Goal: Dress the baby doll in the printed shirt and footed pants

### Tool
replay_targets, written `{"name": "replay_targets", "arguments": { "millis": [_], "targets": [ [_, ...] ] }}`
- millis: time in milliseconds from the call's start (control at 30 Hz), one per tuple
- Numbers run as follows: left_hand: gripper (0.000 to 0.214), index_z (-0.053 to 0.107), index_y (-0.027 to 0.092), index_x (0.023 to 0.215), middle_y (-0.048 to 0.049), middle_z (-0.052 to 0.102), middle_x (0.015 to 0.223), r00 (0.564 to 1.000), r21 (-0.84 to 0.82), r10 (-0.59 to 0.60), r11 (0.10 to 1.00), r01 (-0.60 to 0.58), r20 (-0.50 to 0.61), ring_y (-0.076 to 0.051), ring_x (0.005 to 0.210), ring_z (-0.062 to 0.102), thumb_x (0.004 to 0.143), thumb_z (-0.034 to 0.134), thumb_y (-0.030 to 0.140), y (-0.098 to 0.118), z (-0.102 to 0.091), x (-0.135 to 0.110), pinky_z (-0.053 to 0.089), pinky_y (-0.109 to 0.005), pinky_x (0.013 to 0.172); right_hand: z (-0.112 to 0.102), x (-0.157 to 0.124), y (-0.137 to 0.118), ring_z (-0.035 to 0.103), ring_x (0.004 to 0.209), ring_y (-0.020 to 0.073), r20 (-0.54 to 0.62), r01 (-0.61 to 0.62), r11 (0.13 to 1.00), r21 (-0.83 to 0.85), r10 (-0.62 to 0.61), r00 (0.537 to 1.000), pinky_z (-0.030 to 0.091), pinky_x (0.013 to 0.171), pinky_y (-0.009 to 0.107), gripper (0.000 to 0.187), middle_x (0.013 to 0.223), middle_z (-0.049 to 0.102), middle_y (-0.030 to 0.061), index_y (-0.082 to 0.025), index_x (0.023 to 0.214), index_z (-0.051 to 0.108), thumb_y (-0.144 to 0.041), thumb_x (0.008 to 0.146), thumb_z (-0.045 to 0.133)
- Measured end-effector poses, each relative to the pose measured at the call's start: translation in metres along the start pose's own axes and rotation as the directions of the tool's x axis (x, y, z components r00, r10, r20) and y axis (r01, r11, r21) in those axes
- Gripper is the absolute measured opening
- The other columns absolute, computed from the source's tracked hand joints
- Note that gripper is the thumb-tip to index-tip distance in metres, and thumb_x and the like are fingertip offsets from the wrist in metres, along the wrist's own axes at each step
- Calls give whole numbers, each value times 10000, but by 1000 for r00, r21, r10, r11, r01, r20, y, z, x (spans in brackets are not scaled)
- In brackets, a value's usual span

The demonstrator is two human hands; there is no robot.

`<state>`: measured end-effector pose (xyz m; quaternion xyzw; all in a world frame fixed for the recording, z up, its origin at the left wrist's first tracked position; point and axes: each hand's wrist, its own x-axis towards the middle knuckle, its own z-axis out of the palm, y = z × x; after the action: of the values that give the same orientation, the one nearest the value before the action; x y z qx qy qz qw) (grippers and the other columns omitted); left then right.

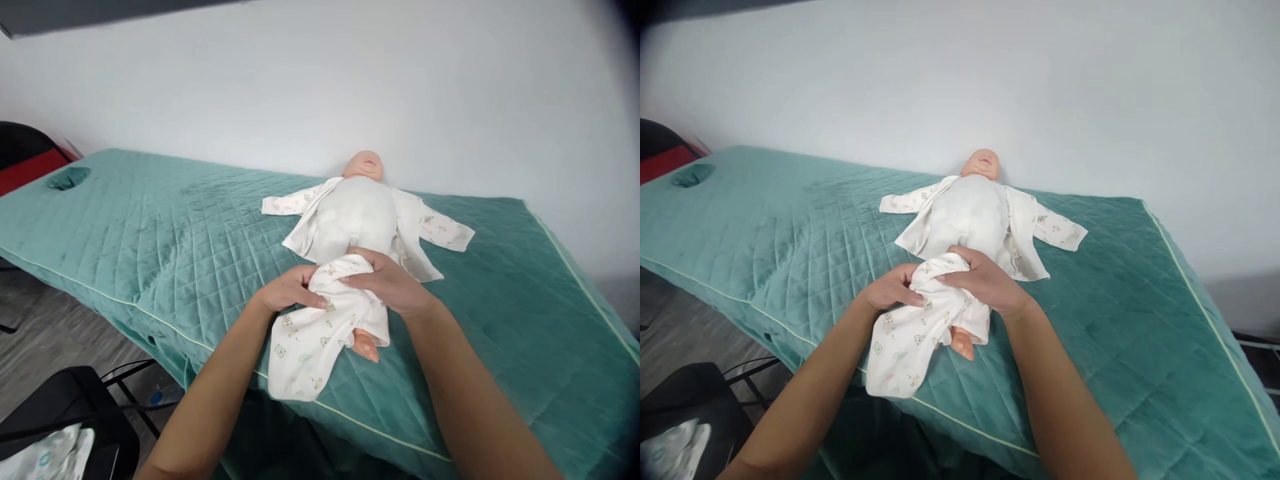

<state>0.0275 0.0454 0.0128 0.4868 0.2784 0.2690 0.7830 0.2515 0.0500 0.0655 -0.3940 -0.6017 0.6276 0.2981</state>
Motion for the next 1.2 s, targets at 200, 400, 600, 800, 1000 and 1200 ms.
{"name": "replay_targets", "arguments": {
  "millis": [200,400,600,800,1000,1200],
  "targets": [
    [430,717,113,941,-27,675,717,989,-64,135,988,-140,-65,-112,601,594,671,878,406,-8,0,2,487,-220,601,6,1,-10,627,835,183,87,2,981,-194,15,996,488,690,269,369,918,679,24,-180,1001,670,-421,759,808],
    [535,740,112,1032,-112,755,888,984,-102,175,979,-179,-43,-208,781,702,683,858,500,-5,4,4,551,-302,753,11,-1,-19,701,891,241,243,-45,948,-315,126,962,536,764,327,323,981,760,17,-220,1021,749,-431,779,783],
    [555,734,121,1108,-114,762,961,988,-88,150,984,-153,-42,-204,828,705,697,857,474,-3,4,3,535,-269,740,6,0,-6,685,894,233,133,-59,979,-194,85,987,534,789,344,264,973,743,38,-188,998,730,-367,805,736],
    [730,670,160,1260,-112,745,1091,988,-80,144,987,-139,59,-214,920,695,593,933,302,1,5,2,544,-279,805,2,1,-3,618,742,154,-1,-33,999,41,33,999,476,648,255,280,825,662,3,-178,906,654,-313,729,823],
    [702,652,169,1266,-111,727,1124,992,-46,124,991,-123,32,-207,922,684,622,917,261,3,9,3,544,-278,795,3,1,-1,576,682,135,-53,-27,993,111,33,998,450,609,250,307,770,609,-20,-181,862,610,-313,699,834],
    [409,728,101,934,-46,708,816,1000,47,25,999,-25,-9,-132,693,621,630,911,306,1,7,1,506,-236,664,2,0,-4,572,685,122,1,-30,999,25,30,1000,444,602,236,288,769,609,-30,-185,866,622,-300,705,831]
  ]
}}
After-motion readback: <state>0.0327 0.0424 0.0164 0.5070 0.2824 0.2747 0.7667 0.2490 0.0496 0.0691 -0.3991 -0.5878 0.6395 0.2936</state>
